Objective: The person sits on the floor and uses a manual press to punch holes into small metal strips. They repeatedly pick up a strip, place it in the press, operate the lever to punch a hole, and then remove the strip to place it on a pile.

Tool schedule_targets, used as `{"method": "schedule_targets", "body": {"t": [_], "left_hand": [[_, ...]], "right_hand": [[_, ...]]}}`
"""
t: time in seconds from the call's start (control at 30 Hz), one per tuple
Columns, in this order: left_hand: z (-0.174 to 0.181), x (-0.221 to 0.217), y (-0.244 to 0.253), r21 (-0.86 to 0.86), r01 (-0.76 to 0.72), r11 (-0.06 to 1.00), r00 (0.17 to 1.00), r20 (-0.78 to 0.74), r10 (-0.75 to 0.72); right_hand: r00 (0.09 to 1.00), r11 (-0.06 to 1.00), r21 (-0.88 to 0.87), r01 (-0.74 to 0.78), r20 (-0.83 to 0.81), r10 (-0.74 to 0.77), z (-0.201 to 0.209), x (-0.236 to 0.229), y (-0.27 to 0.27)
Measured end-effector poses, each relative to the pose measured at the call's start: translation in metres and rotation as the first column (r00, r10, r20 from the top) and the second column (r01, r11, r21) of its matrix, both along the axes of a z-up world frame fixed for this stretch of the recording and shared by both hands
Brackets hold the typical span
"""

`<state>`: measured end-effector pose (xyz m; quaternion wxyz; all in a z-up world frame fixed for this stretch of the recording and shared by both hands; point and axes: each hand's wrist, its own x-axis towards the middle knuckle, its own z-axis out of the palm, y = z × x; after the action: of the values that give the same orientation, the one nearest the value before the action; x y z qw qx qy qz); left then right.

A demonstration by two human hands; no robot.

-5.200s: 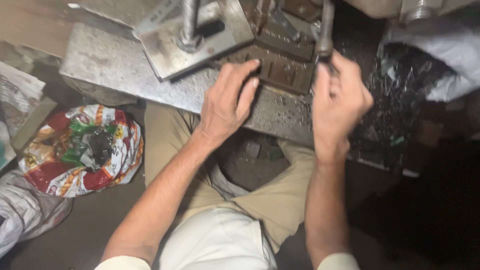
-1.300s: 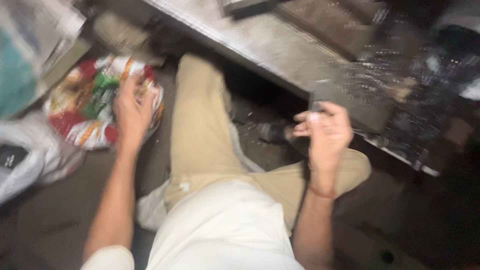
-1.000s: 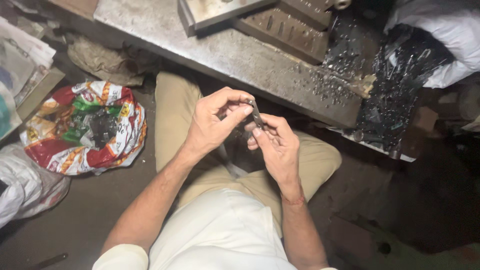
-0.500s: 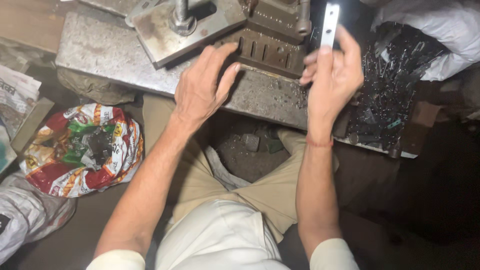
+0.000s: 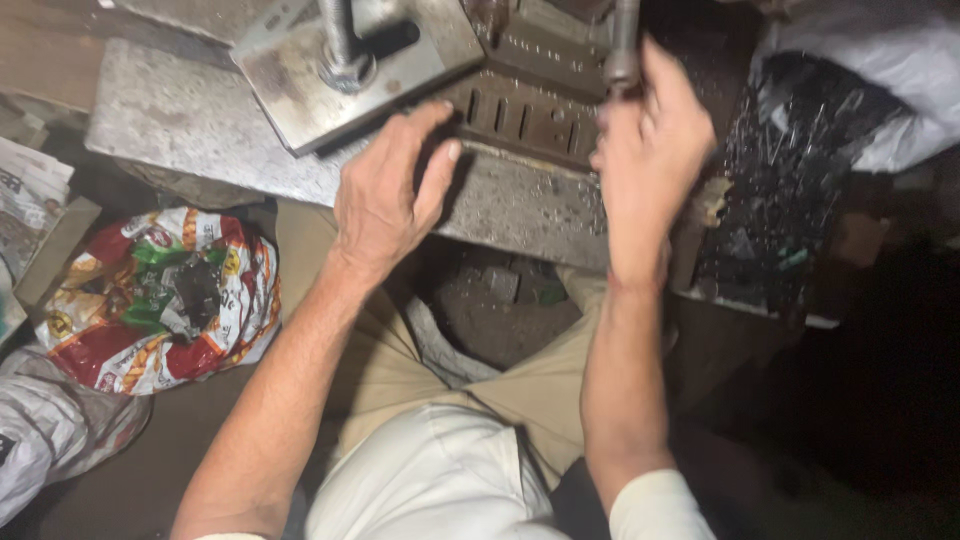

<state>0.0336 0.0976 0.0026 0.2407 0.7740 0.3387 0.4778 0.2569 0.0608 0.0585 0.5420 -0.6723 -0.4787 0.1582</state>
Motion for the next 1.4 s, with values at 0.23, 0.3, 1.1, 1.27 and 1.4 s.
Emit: {"method": "schedule_targets", "body": {"t": [0.23,0.3,1.1,1.27,1.4], "left_hand": [[-0.003,-0.001,-0.003,-0.033,-0.005,0.999,1.0,0.002,0.005],[0.0,-0.001,0.0,-0.031,-0.009,0.999,1.0,0.019,0.009],[0.029,0.031,-0.01,-0.112,0.342,0.933,0.903,0.315,-0.293],[0.037,0.044,-0.009,-0.444,0.344,0.827,0.928,0.293,-0.229],[0.025,0.036,-0.007,-0.096,0.128,0.987,0.98,0.167,-0.11]], "right_hand": [[0.998,0.999,-0.039,-0.009,0.057,0.011,0.005,0.004,0.006],[0.998,0.989,-0.137,-0.056,-0.005,0.056,0.008,0.0,0.006],[0.953,0.978,-0.027,-0.205,-0.232,0.194,-0.009,-0.024,-0.061],[0.965,0.998,0.067,0.006,-0.263,0.012,-0.019,-0.025,-0.054],[0.876,0.977,0.135,0.164,-0.476,-0.081,-0.021,-0.006,-0.016]]}}
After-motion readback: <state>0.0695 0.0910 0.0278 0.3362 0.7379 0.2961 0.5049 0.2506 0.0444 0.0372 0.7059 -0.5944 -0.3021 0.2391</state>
